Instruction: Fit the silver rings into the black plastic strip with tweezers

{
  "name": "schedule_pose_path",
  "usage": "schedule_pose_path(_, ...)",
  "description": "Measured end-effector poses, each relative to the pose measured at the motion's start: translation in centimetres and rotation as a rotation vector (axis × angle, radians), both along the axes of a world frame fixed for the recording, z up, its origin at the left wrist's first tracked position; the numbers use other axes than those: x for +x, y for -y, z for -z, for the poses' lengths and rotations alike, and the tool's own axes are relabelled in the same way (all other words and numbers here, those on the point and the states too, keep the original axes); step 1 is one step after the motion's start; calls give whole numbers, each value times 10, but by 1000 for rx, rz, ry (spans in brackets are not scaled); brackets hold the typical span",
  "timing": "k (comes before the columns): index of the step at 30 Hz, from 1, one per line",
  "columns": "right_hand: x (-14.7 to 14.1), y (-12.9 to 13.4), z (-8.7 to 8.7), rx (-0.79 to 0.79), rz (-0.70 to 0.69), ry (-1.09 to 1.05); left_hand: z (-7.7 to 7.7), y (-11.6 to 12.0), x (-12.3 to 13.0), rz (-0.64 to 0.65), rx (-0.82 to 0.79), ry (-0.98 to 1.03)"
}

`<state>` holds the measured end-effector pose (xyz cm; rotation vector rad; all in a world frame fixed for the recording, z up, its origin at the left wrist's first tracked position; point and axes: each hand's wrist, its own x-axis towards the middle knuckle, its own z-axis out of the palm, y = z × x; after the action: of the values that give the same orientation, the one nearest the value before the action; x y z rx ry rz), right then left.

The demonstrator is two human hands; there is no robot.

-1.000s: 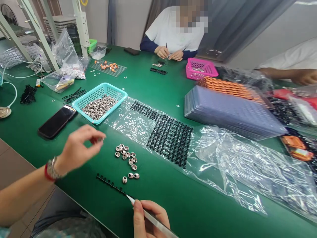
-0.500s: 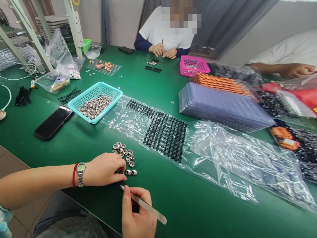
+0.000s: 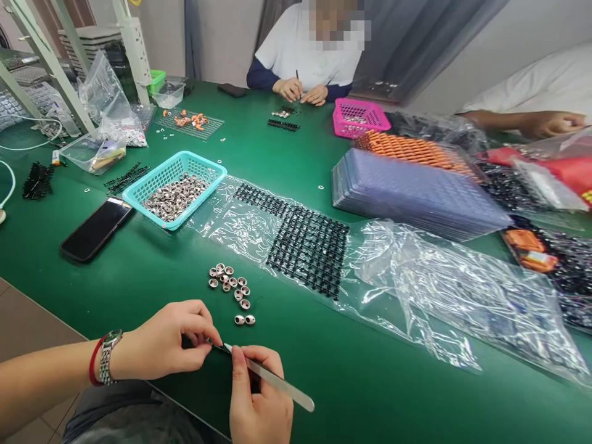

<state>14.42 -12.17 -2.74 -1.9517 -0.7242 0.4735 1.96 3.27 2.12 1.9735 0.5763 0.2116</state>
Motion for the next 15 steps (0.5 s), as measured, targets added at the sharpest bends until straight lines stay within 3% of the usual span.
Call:
schedule_pose_path(3,5,1,2,-25,-7,-20,7,-1,-6,-36,-165,-15)
schedule_pose_path(9,-1,-4,-5,-10,56,-133,10,-7,-3,-102,-289,-10)
schedule_pose_path(15,7,5,3,-7,90,-207,2,-2,-3,-266,-655,79)
